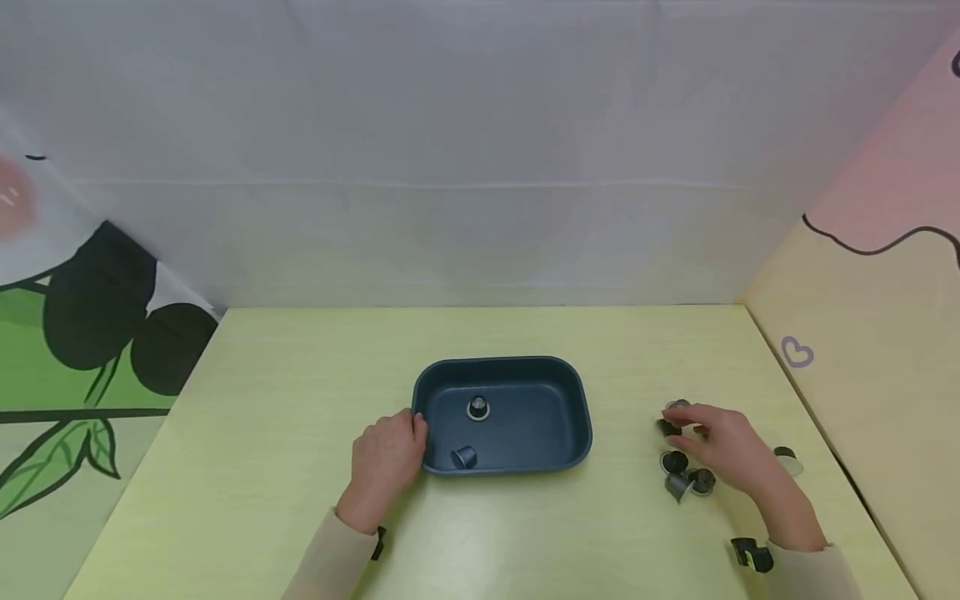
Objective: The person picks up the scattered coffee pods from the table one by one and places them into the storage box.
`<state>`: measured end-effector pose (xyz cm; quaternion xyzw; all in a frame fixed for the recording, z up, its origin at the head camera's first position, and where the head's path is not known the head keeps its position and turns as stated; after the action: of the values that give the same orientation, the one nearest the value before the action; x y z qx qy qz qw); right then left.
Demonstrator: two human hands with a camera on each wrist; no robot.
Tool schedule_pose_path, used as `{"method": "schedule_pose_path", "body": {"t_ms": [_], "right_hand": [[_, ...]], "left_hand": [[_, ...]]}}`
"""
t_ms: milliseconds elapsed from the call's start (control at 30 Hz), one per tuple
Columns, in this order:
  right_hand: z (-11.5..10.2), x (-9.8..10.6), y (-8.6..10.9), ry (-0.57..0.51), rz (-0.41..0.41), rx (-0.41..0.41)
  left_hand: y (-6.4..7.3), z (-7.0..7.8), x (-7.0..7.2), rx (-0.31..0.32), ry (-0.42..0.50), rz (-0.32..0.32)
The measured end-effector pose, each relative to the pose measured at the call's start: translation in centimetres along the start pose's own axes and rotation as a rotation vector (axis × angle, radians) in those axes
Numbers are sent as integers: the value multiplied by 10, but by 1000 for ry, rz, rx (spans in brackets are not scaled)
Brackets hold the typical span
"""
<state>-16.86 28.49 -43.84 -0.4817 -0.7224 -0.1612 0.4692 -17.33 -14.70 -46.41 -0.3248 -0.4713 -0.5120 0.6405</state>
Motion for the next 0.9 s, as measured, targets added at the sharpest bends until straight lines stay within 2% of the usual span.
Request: {"method": "schedule_pose_path", "body": {"t_ms": [167, 300, 433, 567, 900], "right_hand": [[8, -6, 17, -2, 0, -46], [10, -13, 26, -1, 25, -37], [9, -17, 29, 9, 49, -18], [10, -16, 31, 10, 60, -34], [14, -19, 34, -8, 47, -42]], "left_hand": [[1, 2, -1, -16, 12, 12], [1, 2, -1, -22, 11, 18], [1, 1, 0, -10, 1, 18], [0, 1, -1, -6, 3, 5], [2, 1, 1, -19, 10, 20]]}}
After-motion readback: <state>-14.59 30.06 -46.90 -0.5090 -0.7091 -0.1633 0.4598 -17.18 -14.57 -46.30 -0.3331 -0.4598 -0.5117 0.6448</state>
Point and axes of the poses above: each hand's wrist, its own y-axis away from the middle knuckle, its own x-axis out of the back of the hand, z = x × y, the point moved 8 cm from there along -y, towards the middle knuckle, and after that the axes turned 14 degrees about x, right-handed, at the moved point
